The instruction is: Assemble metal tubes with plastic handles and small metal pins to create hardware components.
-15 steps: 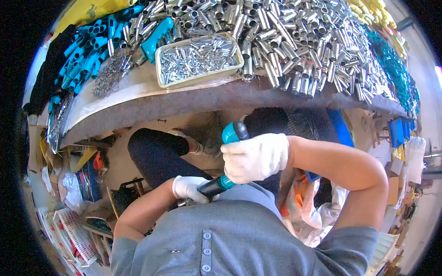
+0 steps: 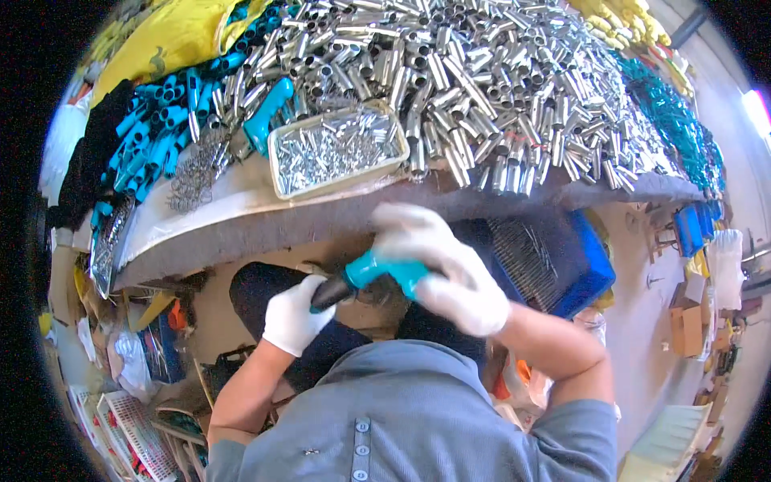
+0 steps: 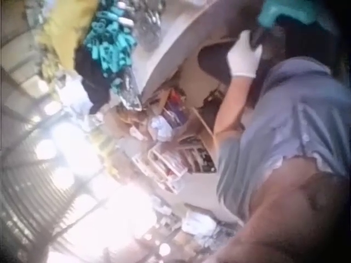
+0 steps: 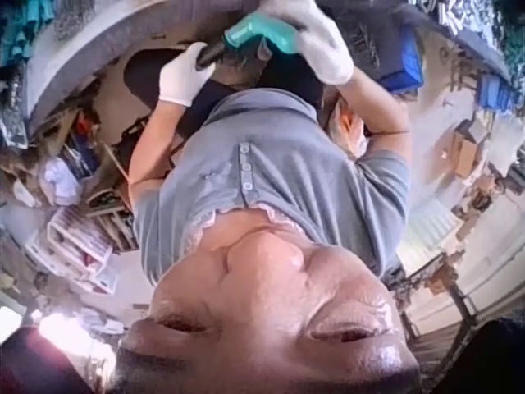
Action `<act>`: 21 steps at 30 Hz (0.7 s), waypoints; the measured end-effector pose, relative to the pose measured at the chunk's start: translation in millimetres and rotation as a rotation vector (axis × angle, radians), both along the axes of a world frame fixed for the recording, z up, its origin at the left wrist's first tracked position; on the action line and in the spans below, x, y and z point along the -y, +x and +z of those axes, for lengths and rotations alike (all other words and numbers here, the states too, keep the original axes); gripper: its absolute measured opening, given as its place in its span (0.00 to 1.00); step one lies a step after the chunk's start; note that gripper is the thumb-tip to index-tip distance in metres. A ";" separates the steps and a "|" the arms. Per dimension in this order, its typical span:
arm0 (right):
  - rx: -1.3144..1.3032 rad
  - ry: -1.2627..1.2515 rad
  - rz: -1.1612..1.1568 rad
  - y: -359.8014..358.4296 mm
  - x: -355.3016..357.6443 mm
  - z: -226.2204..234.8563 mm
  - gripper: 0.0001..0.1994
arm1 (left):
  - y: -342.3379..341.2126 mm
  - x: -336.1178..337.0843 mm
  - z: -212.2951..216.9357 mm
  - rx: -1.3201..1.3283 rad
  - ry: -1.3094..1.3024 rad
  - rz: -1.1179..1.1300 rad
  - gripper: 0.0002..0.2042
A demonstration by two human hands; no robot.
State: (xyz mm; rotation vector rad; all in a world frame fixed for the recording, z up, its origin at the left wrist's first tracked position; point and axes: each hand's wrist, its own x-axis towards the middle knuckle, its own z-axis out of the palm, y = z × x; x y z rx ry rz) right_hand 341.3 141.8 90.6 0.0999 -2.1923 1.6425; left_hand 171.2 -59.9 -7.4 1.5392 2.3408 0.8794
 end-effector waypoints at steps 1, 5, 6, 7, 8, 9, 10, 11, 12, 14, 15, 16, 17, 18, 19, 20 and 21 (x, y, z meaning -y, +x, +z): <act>-0.207 0.166 0.195 -15.8 -7.2 8.7 0.12 | 4.5 -4.9 3.6 0.001 0.080 -0.049 0.17; 0.362 -0.134 -0.416 -37.2 -42.6 -3.5 0.14 | 19.3 -8.8 17.4 0.038 0.180 -0.098 0.18; 0.242 0.294 -0.192 -23.8 -50.3 -8.2 0.16 | 17.1 -7.1 26.2 0.120 0.168 0.005 0.18; 0.392 0.022 -0.116 -18.8 -40.7 -5.3 0.19 | 6.9 -5.0 27.6 0.140 0.139 0.083 0.16; 0.219 0.004 -0.132 -9.2 -21.7 -14.5 0.21 | -1.9 -3.8 20.9 0.139 0.102 0.159 0.15; 0.086 0.110 -0.066 -8.2 -2.8 8.8 0.21 | -7.8 -4.1 14.1 0.173 0.111 0.133 0.13; -0.083 0.417 0.050 -14.5 -2.2 21.8 0.20 | 0.9 -5.7 12.7 0.174 0.133 0.092 0.13; -0.115 0.468 0.003 -21.2 -8.7 28.7 0.19 | 10.0 -7.9 15.0 0.175 0.088 0.023 0.14; -0.146 0.515 -0.047 -28.1 -15.4 33.9 0.18 | 15.5 -8.9 20.4 0.067 0.070 -0.141 0.15; 0.135 0.131 -0.262 -40.7 -49.1 5.3 0.16 | 25.3 -7.8 24.7 0.230 0.170 -0.135 0.17; 0.214 0.057 -0.190 -37.1 -47.6 4.4 0.17 | 23.1 -4.0 27.3 0.287 0.222 0.030 0.17; 0.225 -0.101 -0.144 -25.4 -31.8 8.9 0.18 | 13.2 -2.7 29.0 0.290 0.227 0.104 0.15; 0.004 -0.014 -0.029 -18.0 -17.5 12.9 0.19 | 1.9 -4.5 26.3 0.352 0.127 0.142 0.14; -0.059 0.210 0.061 -14.1 -6.7 29.3 0.19 | 1.5 -8.1 21.4 0.277 0.128 0.121 0.13; -0.084 0.388 0.124 -17.2 0.5 43.6 0.18 | 7.8 -9.1 20.7 0.168 0.147 0.031 0.14; -0.123 0.429 -0.020 -21.7 -6.1 41.0 0.17 | 16.1 -9.4 21.7 0.115 0.080 -0.066 0.16; -0.025 0.570 -0.311 -28.7 -20.3 25.5 0.16 | 20.8 -10.4 23.8 0.050 0.077 -0.227 0.18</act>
